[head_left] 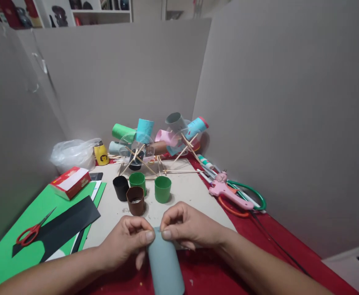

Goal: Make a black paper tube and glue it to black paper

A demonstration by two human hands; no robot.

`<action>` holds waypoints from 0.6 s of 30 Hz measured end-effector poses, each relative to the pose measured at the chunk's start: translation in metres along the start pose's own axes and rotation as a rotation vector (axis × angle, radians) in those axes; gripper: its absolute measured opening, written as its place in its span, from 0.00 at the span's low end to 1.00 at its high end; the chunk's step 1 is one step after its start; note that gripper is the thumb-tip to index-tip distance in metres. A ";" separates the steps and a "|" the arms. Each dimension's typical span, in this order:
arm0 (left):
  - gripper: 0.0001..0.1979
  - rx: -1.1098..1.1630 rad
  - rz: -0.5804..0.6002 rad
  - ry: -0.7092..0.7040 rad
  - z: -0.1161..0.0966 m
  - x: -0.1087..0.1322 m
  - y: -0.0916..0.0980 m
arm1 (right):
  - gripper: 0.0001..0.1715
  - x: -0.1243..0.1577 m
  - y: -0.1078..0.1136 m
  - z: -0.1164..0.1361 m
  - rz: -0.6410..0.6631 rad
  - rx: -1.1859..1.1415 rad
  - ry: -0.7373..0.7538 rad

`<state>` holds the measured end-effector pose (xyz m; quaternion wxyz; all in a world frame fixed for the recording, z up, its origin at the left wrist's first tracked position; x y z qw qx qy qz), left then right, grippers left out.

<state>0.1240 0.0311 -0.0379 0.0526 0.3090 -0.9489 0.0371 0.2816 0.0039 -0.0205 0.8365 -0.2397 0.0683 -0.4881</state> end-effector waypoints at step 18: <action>0.20 0.024 0.081 0.054 -0.005 -0.003 0.006 | 0.16 -0.005 0.006 0.001 -0.021 0.003 0.035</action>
Point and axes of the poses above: each hand's wrist, its own x-axis away from the middle knuckle, its own y-axis out of the back of the hand, z = x × y, the point moved 4 cm from there along -x, towards the middle knuckle, and after that the axes turned 9 degrees about -x, right-handed, at the moved point
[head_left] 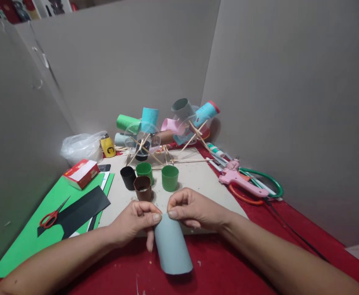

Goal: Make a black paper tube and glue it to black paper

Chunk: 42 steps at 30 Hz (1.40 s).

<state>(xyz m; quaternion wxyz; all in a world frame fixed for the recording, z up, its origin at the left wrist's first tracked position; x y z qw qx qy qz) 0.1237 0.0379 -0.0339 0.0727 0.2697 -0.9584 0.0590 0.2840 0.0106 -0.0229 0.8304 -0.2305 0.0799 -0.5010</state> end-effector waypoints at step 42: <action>0.20 -0.155 -0.079 -0.001 -0.010 0.001 0.001 | 0.14 0.003 0.002 -0.002 -0.033 0.111 -0.036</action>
Point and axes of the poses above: each hand's wrist, its own x-axis away from the middle knuckle, its own y-axis out of the back of the hand, z = x × y, the point moved 4 cm from there along -x, towards the middle knuckle, and after that the axes turned 9 degrees about -x, right-handed, at the moved point
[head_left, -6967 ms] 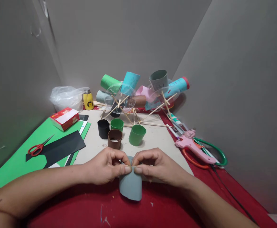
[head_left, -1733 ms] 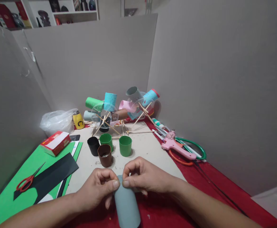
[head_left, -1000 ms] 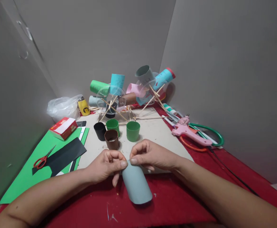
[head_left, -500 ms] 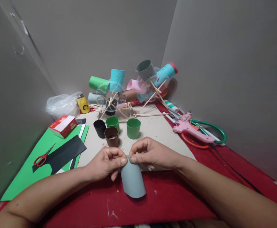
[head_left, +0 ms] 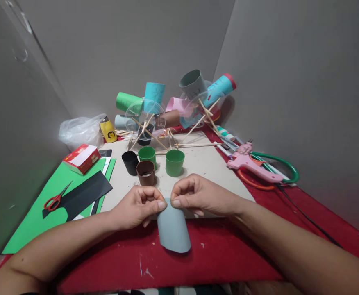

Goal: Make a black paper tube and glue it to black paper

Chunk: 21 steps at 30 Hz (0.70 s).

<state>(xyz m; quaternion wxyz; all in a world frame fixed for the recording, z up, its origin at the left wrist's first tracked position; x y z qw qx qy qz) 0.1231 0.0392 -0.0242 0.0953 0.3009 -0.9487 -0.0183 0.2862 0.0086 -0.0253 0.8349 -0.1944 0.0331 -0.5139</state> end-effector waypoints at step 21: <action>0.22 -0.037 0.010 -0.028 -0.002 -0.001 0.000 | 0.14 -0.001 0.004 -0.001 0.077 -0.041 0.012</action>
Point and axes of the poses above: each hand's wrist, its own x-axis away from the middle knuckle, its own y-axis out of the back of the hand, z = x × y, the point moved 4 cm from there along -x, towards the middle knuckle, and after that the axes turned 9 degrees about -x, right-handed, at the moved point
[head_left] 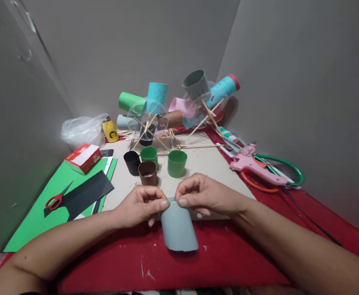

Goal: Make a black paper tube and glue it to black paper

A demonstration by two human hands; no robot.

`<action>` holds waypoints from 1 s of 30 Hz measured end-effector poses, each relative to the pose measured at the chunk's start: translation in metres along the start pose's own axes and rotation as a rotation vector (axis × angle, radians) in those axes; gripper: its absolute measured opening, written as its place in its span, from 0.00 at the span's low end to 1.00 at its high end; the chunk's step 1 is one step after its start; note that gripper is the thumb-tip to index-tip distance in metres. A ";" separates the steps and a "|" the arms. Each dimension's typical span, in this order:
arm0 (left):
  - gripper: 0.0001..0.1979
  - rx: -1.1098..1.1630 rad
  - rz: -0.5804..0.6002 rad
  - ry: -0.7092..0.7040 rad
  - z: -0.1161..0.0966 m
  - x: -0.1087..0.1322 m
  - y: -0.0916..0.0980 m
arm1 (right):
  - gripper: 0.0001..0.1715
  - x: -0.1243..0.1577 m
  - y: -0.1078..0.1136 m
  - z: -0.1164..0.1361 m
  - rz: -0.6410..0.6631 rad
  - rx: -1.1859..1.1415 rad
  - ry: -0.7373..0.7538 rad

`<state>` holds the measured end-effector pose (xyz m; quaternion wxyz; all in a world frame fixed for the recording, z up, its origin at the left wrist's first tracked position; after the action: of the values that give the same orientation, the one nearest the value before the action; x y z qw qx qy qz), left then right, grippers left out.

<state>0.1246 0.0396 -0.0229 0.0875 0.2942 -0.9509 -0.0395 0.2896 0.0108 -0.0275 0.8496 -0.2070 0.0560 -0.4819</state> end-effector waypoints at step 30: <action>0.17 0.538 -0.009 0.061 0.026 -0.015 0.004 | 0.10 0.015 0.010 0.029 -0.524 0.567 0.553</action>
<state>0.1294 0.0519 -0.0496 0.0344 0.3120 -0.9228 0.2232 0.3142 0.0115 -0.0037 0.6754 0.1619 0.0925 -0.7135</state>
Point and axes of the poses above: each hand's wrist, its own x-axis away from the middle knuckle, its own y-axis out of the back of the hand, z = x × y, the point moved 4 cm from there along -x, towards the middle knuckle, and after that the axes turned 9 degrees about -x, right-handed, at the moved point
